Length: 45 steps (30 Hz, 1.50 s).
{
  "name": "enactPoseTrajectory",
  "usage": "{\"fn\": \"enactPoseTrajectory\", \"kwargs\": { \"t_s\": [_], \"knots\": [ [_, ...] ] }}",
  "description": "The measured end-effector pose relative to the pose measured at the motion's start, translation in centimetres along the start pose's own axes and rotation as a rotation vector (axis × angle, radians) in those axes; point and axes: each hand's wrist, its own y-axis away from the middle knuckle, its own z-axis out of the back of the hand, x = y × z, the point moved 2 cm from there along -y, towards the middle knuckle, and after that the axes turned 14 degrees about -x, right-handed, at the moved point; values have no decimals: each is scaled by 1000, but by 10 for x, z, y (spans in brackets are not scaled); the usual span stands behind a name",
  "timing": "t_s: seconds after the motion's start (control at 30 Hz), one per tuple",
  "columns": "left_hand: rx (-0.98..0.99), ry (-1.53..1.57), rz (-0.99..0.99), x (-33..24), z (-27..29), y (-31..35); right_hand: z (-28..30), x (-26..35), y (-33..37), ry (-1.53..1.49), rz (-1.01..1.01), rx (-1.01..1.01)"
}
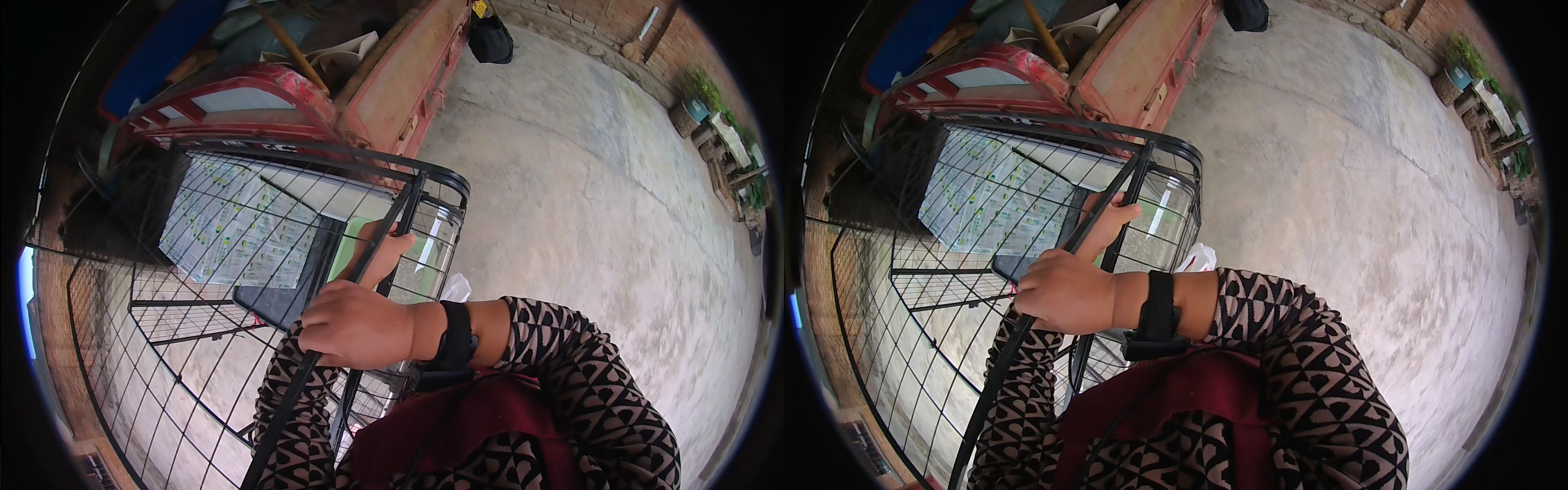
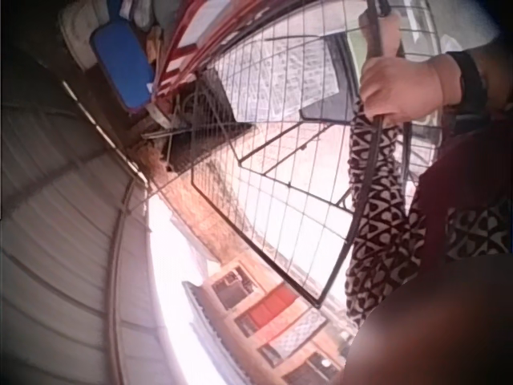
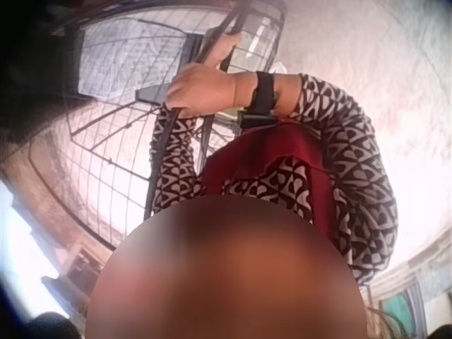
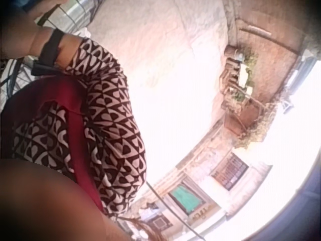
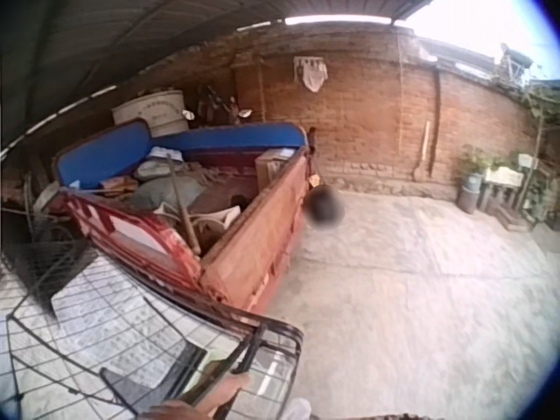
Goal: The person assembles a wire pet cage by attaching panels and securing the base. They then place a litter box filled with litter inside the cage and close the cage door.
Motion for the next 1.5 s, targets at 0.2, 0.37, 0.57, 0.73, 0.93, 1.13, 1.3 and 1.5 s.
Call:
{"fn": "enactPoseTrajectory", "kwargs": {
  "t_s": [0.2, 0.37, 0.57, 0.73, 0.93, 1.13, 1.3, 1.5],
  "knots": [
    [143, 317, 236, -2, 1, 1, -3, 0, 0, 34, 30, -7],
    [244, 272, 292, 15, 14, 5, -1, 3, -2, 49, 3, 59],
    [254, -62, 232, 37, 74, 87, -2, 7, -7, 50, -27, 164],
    [200, -94, 142, 43, 104, 165, -12, 11, -7, 65, -43, 348],
    [162, 114, 250, 62, 106, 180, -19, 19, -13, 48, -124, 409],
    [166, -190, 417, 100, 176, 294, -28, 38, -14, 47, -149, 447],
    [-19, -277, 493, 95, 215, 392, -39, 55, -13, 67, -203, 475],
    [-179, -398, 490, 88, 223, 443, -48, 64, -4, 94, -254, 537]
  ]
}}
